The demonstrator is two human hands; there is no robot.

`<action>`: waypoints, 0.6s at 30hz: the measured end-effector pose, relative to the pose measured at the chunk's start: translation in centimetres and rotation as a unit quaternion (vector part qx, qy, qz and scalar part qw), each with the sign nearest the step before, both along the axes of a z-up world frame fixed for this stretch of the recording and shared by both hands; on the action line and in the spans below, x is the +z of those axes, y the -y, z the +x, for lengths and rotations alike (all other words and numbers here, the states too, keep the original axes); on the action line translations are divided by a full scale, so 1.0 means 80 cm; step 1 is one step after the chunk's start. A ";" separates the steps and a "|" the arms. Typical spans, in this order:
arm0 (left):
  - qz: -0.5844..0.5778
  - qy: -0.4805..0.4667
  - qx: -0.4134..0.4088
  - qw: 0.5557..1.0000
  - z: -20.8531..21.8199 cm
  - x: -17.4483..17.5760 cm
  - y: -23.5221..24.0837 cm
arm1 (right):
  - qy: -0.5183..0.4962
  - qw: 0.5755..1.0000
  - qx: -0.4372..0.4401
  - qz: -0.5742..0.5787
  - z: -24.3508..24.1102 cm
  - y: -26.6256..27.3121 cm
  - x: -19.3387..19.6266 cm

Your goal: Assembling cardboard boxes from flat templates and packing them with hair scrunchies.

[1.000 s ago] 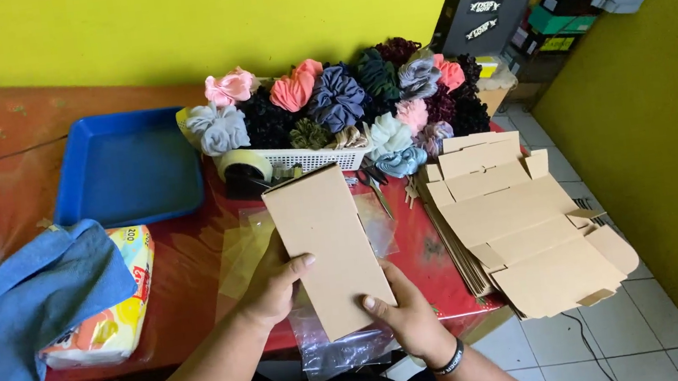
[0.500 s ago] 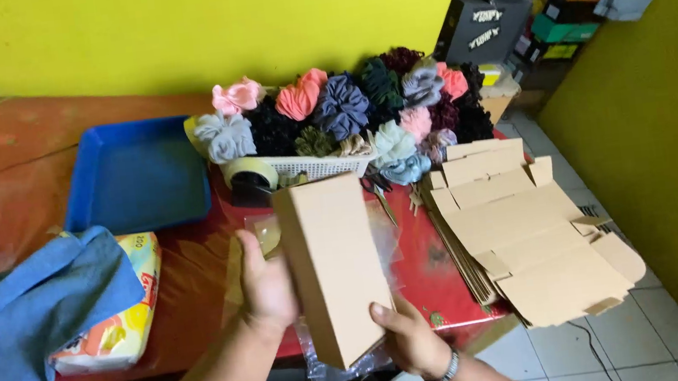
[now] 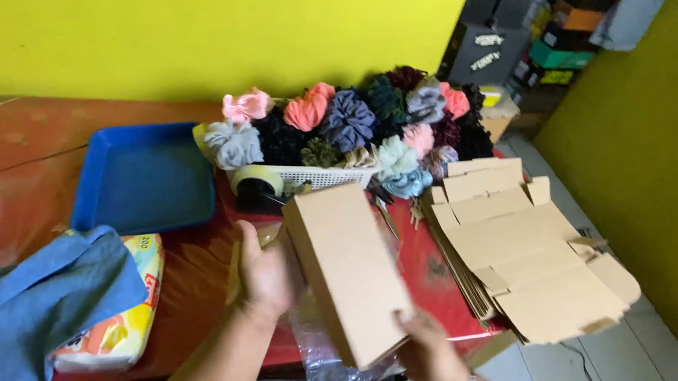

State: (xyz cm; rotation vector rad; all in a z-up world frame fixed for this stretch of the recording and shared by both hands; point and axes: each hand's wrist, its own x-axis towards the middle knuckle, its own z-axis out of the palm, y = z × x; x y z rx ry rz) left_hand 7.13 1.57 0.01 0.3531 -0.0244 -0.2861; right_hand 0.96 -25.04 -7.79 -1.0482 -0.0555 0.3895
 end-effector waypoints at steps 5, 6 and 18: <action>-0.196 0.299 -0.115 0.927 0.048 -0.076 -0.026 | 0.206 0.854 -0.091 -0.469 -0.003 0.037 0.006; -0.194 0.307 -0.114 0.925 0.047 -0.069 -0.026 | 0.214 0.852 -0.093 -0.468 0.004 0.027 0.008; 0.298 0.007 0.079 0.951 0.007 -0.038 -0.002 | 0.005 0.996 -0.001 -0.088 -0.012 -0.029 0.018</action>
